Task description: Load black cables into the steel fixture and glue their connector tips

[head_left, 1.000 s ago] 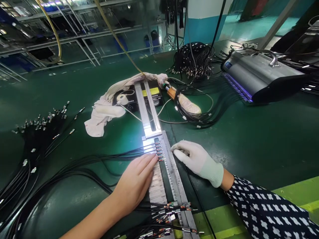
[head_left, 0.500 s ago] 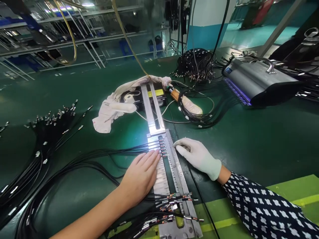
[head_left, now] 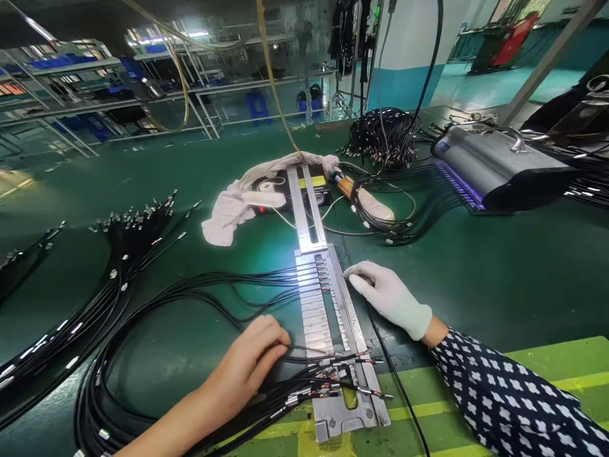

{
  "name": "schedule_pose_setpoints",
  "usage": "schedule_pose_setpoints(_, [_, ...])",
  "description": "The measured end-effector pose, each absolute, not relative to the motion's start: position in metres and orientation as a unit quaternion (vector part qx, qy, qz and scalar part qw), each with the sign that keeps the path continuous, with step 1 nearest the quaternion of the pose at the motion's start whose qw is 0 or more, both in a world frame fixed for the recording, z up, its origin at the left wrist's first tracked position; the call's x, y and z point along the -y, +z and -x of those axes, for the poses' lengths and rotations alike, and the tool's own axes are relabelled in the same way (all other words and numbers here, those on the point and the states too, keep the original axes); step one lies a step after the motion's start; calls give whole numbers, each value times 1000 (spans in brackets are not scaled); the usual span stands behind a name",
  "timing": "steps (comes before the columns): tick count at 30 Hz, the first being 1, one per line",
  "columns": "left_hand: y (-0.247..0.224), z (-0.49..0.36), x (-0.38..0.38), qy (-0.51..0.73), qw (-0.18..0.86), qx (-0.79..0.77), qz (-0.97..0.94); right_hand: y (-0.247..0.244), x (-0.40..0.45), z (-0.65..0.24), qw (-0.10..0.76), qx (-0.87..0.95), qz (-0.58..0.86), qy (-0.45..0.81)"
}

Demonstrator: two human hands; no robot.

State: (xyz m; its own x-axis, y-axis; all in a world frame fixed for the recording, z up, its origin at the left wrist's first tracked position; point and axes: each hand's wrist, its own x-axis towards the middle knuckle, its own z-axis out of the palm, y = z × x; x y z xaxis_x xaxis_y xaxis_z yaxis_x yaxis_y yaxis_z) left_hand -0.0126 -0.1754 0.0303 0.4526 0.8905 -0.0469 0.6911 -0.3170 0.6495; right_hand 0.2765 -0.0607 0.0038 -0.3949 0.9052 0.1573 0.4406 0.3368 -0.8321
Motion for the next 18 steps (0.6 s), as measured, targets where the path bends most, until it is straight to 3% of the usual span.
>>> schedule_pose_setpoints(6, [17, -16, 151, 212, 170, -524, -807, 2, 60, -278, 320, 752, 445, 366])
schedule_pose_setpoints(13, [3, -19, 140, 220, 192, -478, -828, 7, 58, -278, 312, 746, 451, 378])
schedule_pose_setpoints(18, [13, -9, 128, 209, 118, -460, -855, 10, 56, -277, 304, 743, 454, 386])
